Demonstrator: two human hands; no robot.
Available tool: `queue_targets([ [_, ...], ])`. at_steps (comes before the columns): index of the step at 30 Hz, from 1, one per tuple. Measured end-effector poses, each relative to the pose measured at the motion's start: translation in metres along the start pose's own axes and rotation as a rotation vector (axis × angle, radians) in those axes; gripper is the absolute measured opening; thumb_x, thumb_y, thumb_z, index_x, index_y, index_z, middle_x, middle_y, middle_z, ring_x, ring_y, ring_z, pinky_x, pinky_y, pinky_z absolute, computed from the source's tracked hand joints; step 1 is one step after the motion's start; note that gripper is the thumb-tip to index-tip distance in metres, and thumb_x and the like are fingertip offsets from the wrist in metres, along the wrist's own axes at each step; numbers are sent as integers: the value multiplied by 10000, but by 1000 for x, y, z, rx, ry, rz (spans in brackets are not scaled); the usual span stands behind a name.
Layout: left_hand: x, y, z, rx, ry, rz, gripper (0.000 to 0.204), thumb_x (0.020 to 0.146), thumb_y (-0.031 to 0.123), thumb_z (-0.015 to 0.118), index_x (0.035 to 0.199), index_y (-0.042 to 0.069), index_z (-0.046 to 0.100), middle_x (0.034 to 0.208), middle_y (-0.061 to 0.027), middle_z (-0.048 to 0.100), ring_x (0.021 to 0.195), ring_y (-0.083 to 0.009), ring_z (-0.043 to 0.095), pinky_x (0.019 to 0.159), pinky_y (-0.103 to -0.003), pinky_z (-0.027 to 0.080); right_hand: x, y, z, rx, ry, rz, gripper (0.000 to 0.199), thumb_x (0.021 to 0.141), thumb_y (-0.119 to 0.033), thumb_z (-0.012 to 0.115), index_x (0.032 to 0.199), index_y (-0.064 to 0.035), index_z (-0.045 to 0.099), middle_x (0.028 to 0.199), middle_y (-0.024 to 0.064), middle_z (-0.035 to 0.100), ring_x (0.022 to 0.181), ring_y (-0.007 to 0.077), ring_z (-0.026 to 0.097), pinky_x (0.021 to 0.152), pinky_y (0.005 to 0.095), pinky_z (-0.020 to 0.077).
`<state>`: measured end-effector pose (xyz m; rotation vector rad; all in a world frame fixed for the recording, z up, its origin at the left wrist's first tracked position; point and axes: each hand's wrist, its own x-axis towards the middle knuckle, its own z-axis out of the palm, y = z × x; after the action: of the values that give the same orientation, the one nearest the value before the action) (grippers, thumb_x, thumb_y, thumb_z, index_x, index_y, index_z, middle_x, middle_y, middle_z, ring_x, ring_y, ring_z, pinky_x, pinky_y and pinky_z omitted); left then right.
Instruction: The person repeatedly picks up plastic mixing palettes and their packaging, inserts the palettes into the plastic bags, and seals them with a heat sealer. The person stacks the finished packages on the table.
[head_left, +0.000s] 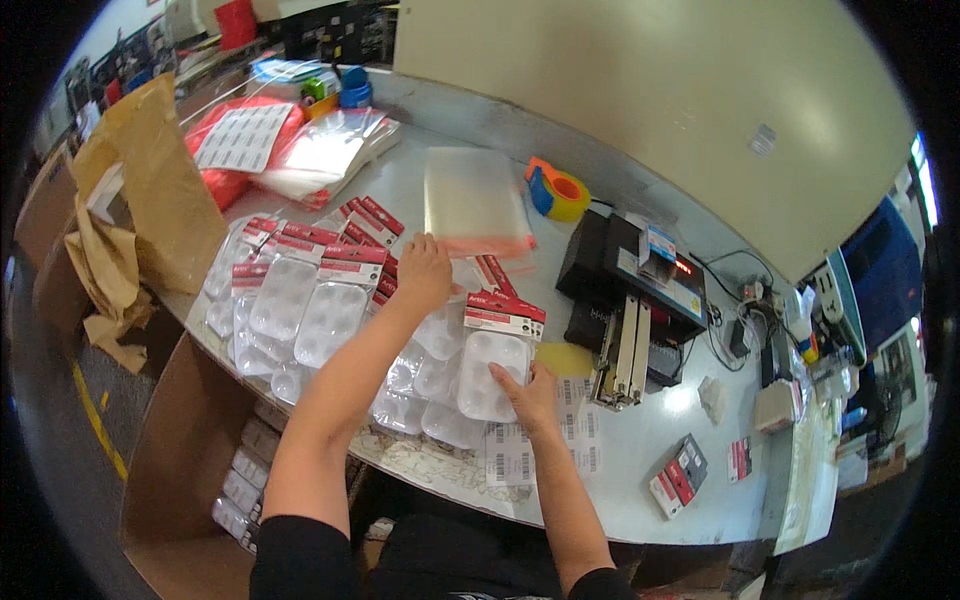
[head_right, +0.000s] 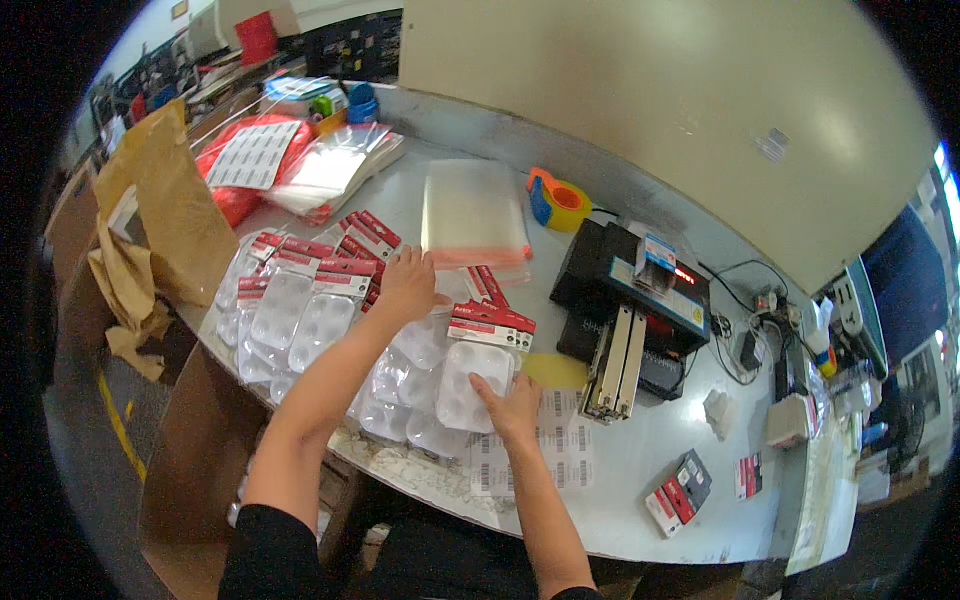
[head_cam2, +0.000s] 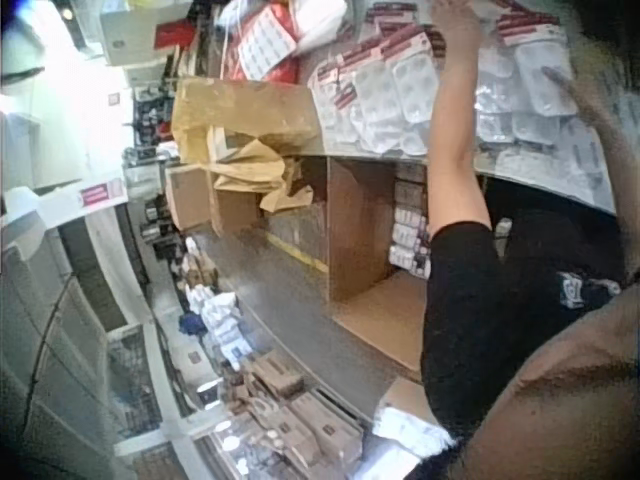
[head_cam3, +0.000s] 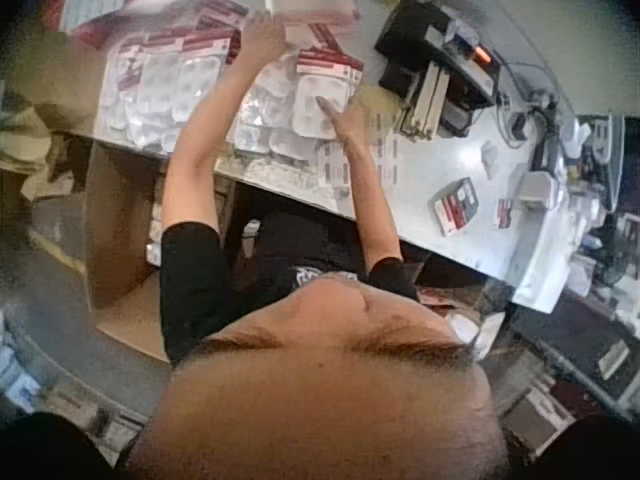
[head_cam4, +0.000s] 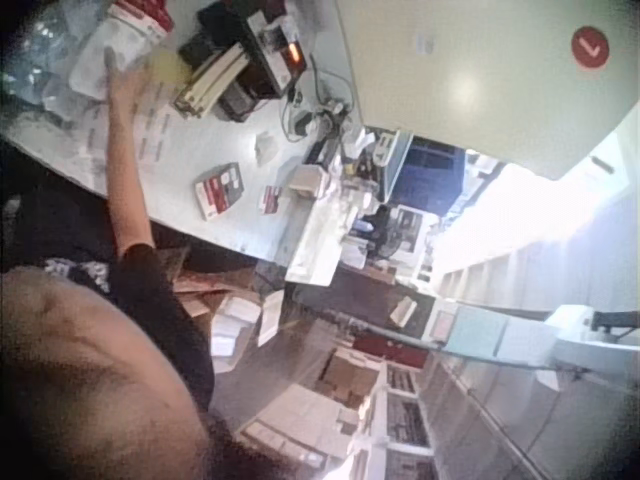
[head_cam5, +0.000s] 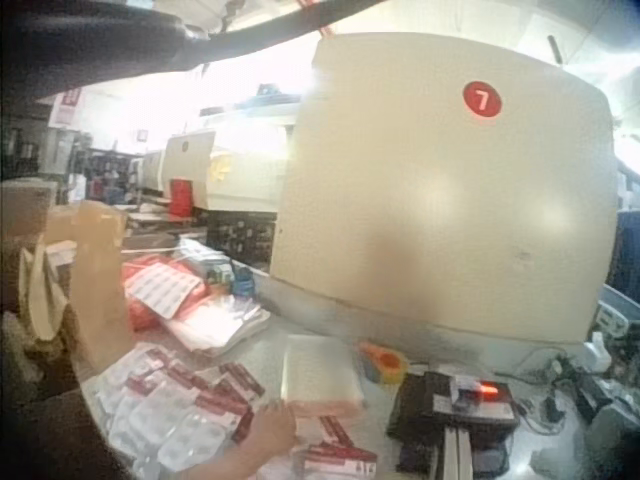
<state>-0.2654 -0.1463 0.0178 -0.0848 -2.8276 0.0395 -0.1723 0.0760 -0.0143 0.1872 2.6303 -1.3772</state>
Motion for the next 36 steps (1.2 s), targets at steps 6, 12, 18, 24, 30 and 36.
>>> queue_targets([
  [6, 23, 14, -27, 15, -250, 101, 556, 613, 456, 781, 929, 17, 653, 969, -133, 646, 897, -274, 638, 801, -380, 482, -1, 11, 2, 346, -7, 43, 711, 660, -348, 825, 1125, 86, 506, 1122, 210, 575, 936, 293, 601, 809, 351, 484],
  [12, -23, 4, -55, -254, -382, -50, 716, 627, 534, 752, 1003, -56, 600, 1072, -226, 587, 965, -386, 602, 793, -455, 501, -1, 7, 0, 608, -146, 77, 712, 667, -241, 834, 1215, 30, 467, 1092, 156, 594, 947, 222, 607, 794, 323, 509],
  [18, -43, 20, -30, -240, -334, -52, 810, 604, 516, 769, 1046, -116, 521, 1114, -295, 541, 1065, -397, 545, 870, -480, 459, -5, 6, 7, 480, -166, 45, 652, 684, -202, 815, 1197, 40, 495, 1088, 140, 608, 920, 211, 614, 795, 309, 505],
  [24, -49, -7, -86, -378, -421, -307, 813, 620, 441, 784, 1113, -118, 458, 1032, -284, 589, 994, -361, 599, 848, -426, 478, -9, 11, 6, 495, -198, 73, 576, 705, -184, 797, 1147, 59, 519, 1063, 147, 616, 910, 205, 612, 792, 308, 495],
  [30, -86, 4, -119, -878, -98, -262, 739, 712, 465, 725, 1134, -86, 472, 1077, -255, 574, 1009, -348, 582, 899, -416, 443, -11, 12, 25, 479, -131, -113, 540, 791, -231, 718, 1201, 38, 491, 1105, 160, 597, 951, 215, 599, 816, 323, 488],
  [36, -108, 33, -92, -375, -441, -317, 987, 643, 604, 725, 1229, -125, 407, 1247, -323, 431, 1159, -435, 454, 990, -424, 373, -15, 3, 12, 944, -310, 205, 627, 894, -502, 517, 1306, -34, 442, 1217, 131, 542, 1069, 222, 550, 888, 366, 461],
])
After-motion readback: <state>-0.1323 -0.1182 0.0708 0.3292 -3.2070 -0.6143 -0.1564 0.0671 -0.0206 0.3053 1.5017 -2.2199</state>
